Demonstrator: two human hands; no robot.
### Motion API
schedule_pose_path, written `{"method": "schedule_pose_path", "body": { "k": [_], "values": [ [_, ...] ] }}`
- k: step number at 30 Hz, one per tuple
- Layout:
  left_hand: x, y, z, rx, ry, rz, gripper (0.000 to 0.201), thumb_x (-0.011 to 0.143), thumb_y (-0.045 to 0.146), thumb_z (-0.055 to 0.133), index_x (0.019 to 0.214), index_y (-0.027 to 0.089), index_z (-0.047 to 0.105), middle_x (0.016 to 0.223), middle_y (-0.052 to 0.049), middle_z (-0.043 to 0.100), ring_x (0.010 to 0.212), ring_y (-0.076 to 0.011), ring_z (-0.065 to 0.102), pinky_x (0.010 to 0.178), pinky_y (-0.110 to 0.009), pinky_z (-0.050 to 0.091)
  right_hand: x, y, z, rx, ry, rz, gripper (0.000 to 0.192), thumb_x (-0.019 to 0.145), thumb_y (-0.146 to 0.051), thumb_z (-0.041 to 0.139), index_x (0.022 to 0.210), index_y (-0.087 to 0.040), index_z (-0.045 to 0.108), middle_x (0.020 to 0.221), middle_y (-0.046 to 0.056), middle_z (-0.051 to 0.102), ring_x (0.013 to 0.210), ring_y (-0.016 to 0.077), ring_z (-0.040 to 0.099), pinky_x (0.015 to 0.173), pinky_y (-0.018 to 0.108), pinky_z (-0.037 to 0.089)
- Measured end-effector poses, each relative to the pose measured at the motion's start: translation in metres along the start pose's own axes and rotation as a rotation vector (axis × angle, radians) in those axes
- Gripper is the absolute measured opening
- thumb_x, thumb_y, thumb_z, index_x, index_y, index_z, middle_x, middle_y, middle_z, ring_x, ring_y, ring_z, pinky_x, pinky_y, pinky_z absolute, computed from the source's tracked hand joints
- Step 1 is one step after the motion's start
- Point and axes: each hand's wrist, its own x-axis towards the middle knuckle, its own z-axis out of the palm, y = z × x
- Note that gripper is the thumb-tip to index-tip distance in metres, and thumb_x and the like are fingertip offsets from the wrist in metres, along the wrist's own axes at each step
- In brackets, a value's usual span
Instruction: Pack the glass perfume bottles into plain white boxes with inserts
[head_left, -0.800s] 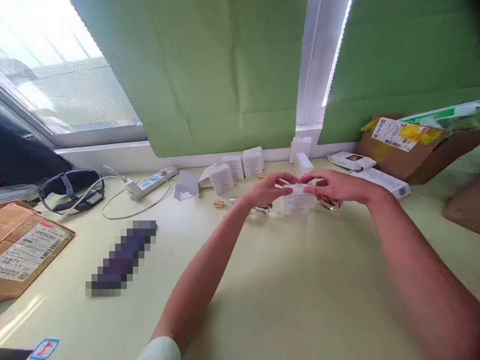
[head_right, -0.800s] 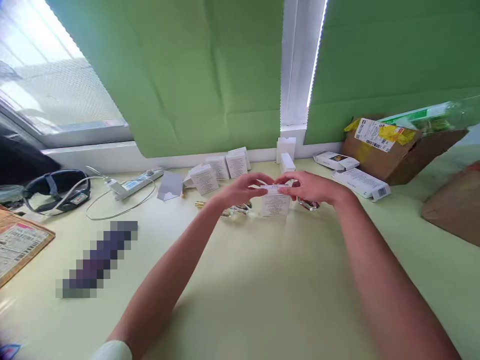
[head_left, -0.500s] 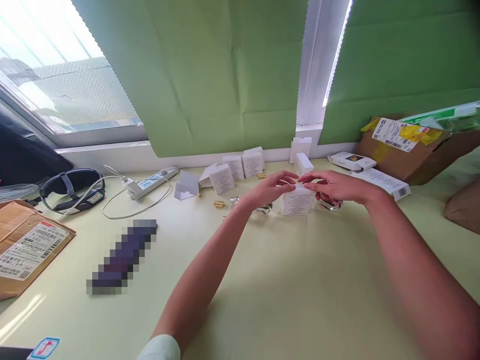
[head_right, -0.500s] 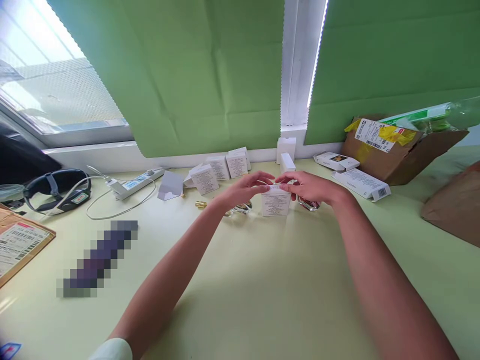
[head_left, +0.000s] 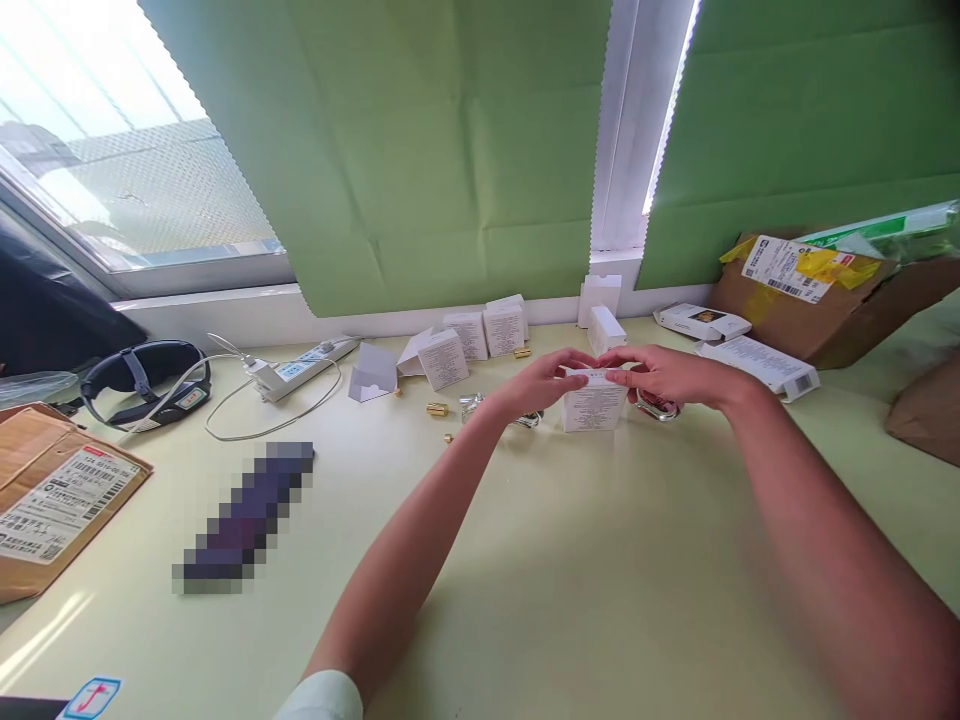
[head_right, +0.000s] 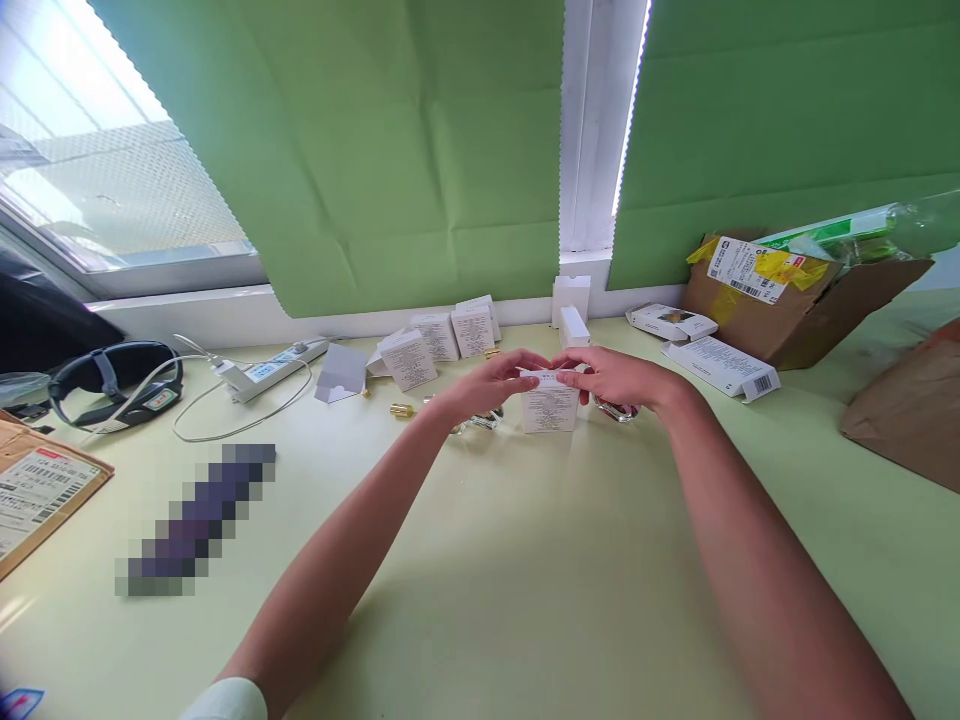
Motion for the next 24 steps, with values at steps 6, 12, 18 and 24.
{"method": "schedule_pose_path", "body": {
  "k": [6, 12, 18, 24],
  "values": [
    [0.0006, -0.001, 0.0034, -0.011, -0.009, -0.069, 0.036, 0.089, 0.038, 0.05, 0.122, 0.027, 0.054, 0.115, -0.004, 0.06, 0.1, -0.0172, 0.055, 0.078, -0.029, 0.043, 0.0009, 0.002, 0.0003, -0.032, -0.004, 0.005, 0.057, 0.085, -0.065, 0.048, 0.132, -0.032, 0.05, 0.074, 0.002, 0.06, 0.048, 0.0096, 0.042, 0.041, 0.021, 0.033],
    [-0.0009, 0.0033, 0.0056, -0.117, 0.036, -0.06, 0.036, 0.088, 0.034, 0.052, 0.122, 0.025, 0.051, 0.125, -0.006, 0.057, 0.109, -0.0181, 0.055, 0.092, -0.033, 0.042, -0.0011, 0.0006, 0.0023, -0.056, 0.012, 0.013, 0.068, 0.082, -0.073, 0.043, 0.136, -0.032, 0.047, 0.074, 0.003, 0.062, 0.055, 0.0133, 0.048, 0.045, 0.023, 0.036],
    [-0.0003, 0.0004, 0.0024, -0.103, 0.042, -0.033, 0.035, 0.087, 0.033, 0.053, 0.121, 0.023, 0.052, 0.125, -0.008, 0.057, 0.11, -0.019, 0.055, 0.093, -0.035, 0.043, 0.005, 0.0052, 0.0064, -0.072, 0.017, -0.032, 0.068, 0.081, -0.075, 0.04, 0.132, -0.032, 0.049, 0.08, 0.004, 0.066, 0.073, 0.0185, 0.058, 0.057, 0.025, 0.041],
    [-0.0001, -0.0025, 0.0016, -0.084, 0.022, -0.02, 0.033, 0.088, 0.035, 0.052, 0.119, 0.025, 0.054, 0.127, -0.007, 0.057, 0.11, -0.0183, 0.055, 0.093, -0.034, 0.044, 0.0045, 0.0052, 0.0075, -0.062, 0.02, -0.015, 0.069, 0.081, -0.076, 0.038, 0.131, -0.03, 0.05, 0.076, 0.004, 0.065, 0.072, 0.0192, 0.058, 0.055, 0.026, 0.039]
  ]
}}
